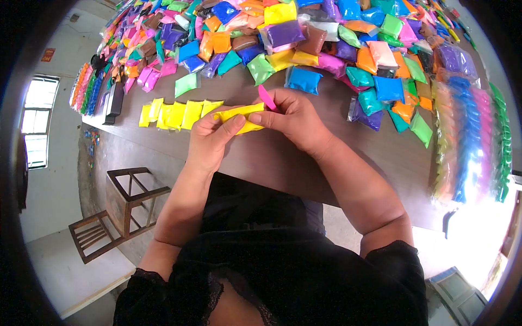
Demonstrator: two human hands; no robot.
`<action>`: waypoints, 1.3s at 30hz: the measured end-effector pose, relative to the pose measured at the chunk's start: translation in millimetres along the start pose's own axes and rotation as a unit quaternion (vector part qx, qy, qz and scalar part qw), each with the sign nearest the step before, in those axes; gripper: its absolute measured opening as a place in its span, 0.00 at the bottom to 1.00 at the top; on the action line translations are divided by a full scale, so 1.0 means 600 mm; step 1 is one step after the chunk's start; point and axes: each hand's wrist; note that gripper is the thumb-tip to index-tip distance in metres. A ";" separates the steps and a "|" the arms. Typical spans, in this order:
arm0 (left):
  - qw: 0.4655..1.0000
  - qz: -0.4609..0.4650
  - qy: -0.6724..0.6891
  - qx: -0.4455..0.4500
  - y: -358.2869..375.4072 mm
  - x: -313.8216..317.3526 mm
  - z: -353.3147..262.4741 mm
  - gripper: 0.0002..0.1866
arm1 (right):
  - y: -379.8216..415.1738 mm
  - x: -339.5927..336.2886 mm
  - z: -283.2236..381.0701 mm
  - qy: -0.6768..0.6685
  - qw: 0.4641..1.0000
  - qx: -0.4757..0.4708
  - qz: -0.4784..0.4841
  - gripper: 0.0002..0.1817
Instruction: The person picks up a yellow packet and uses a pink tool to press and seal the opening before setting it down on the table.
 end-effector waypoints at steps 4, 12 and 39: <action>0.999 0.001 -0.026 -0.032 0.002 0.000 -0.005 0.16 | 0.001 -0.004 0.001 0.015 1.000 0.022 -0.013 0.11; 0.998 -0.044 -0.023 -0.025 0.001 -0.002 -0.007 0.16 | -0.001 -0.004 -0.004 0.043 0.998 0.031 -0.017 0.10; 0.997 -0.009 0.059 -0.046 -0.013 0.010 0.004 0.15 | -0.002 0.010 0.004 -0.006 0.996 -0.013 -0.084 0.10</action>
Point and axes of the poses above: each hand's wrist, its own y-axis away from the middle knuckle, its own x-axis out of the palm, z = x × y, and after that the axes turned 15 degrees about z, right-handed
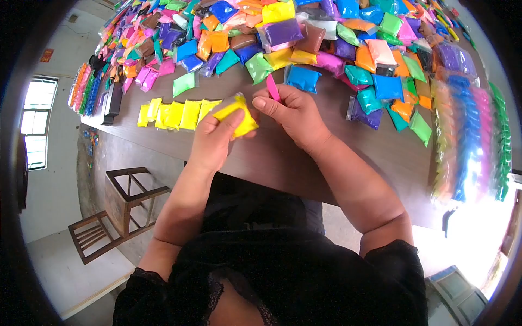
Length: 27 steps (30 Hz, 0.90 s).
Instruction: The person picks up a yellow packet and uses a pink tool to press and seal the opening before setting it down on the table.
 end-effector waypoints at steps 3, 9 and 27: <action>0.987 0.024 -0.135 -0.080 0.009 0.009 -0.008 0.14 | -0.001 -0.006 0.001 -0.011 0.999 0.014 0.046 0.10; 0.986 0.013 -0.163 -0.042 0.007 0.003 -0.006 0.15 | -0.002 -0.013 -0.014 0.071 0.996 0.002 0.044 0.09; 0.996 -0.003 0.076 0.036 0.002 -0.014 0.006 0.20 | -0.003 -0.006 -0.005 0.044 0.999 0.024 0.014 0.08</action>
Point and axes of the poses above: each hand's wrist, its own y-axis away from the middle knuckle, its own x-axis out of the palm, z = x × y, and after that the axes turned 15 degrees about z, right-handed
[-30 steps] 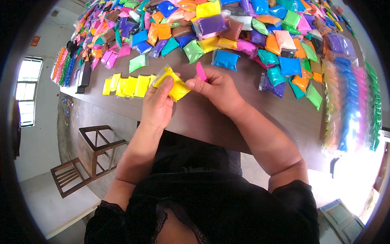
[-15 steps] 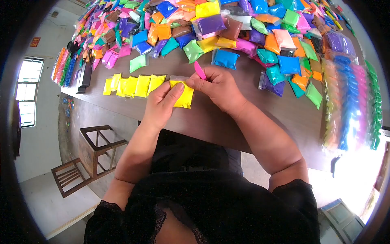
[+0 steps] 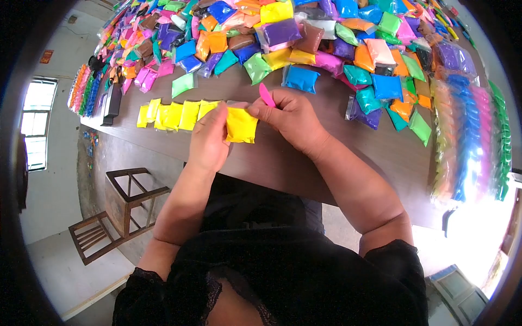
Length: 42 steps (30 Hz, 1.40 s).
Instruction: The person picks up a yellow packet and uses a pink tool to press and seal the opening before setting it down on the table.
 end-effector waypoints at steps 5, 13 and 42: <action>0.995 0.010 0.097 -0.028 -0.001 0.010 -0.010 0.17 | 0.001 -0.007 -0.001 -0.114 0.992 0.038 -0.043 0.10; 0.964 0.026 -0.251 -0.087 0.006 0.005 -0.033 0.16 | 0.000 0.003 -0.014 -0.012 0.999 -0.042 0.021 0.11; 1.000 -0.006 0.012 -0.004 -0.001 0.001 -0.005 0.21 | 0.000 0.002 -0.007 -0.052 0.997 0.032 -0.039 0.10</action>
Point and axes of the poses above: each hand's wrist, its own y-axis away from the middle knuckle, its own x-axis out of the palm, z = x × y, and after that the axes turned 15 degrees about z, right-handed
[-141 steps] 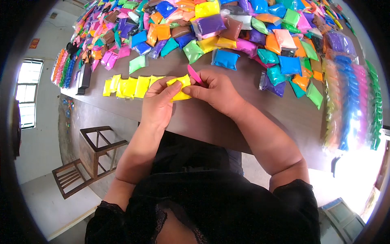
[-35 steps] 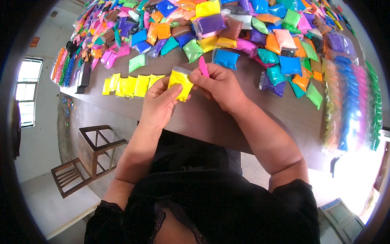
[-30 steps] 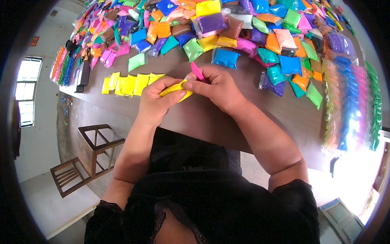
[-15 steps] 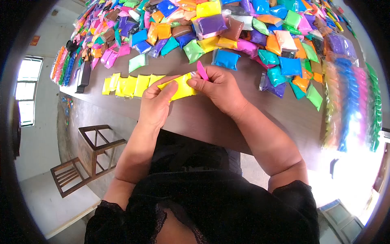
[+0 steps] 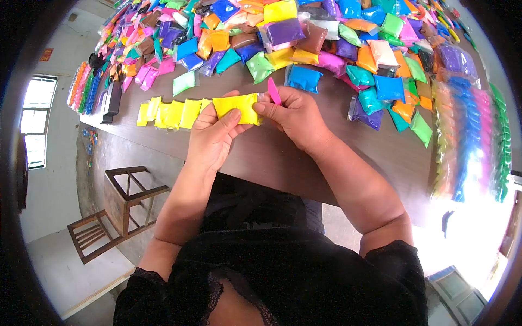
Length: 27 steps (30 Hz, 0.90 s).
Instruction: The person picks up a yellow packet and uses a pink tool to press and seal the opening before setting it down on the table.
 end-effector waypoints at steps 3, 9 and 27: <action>0.991 -0.036 -0.124 0.030 0.001 0.008 -0.005 0.22 | -0.003 0.006 0.008 -0.001 0.999 -0.007 -0.041 0.11; 0.685 0.136 -0.704 0.129 0.032 -0.003 0.011 0.25 | -0.014 -0.009 0.007 -0.060 0.985 -0.101 -0.125 0.16; 0.611 0.072 -0.771 0.164 0.033 -0.006 0.042 0.28 | -0.031 -0.010 -0.006 -0.085 0.977 -0.160 -0.110 0.20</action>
Point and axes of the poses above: each hand's wrist, its own y-axis away from the middle knuckle, its own x-axis out of the palm, z = x × y, and after that the axes turned 15 degrees about z, right-handed
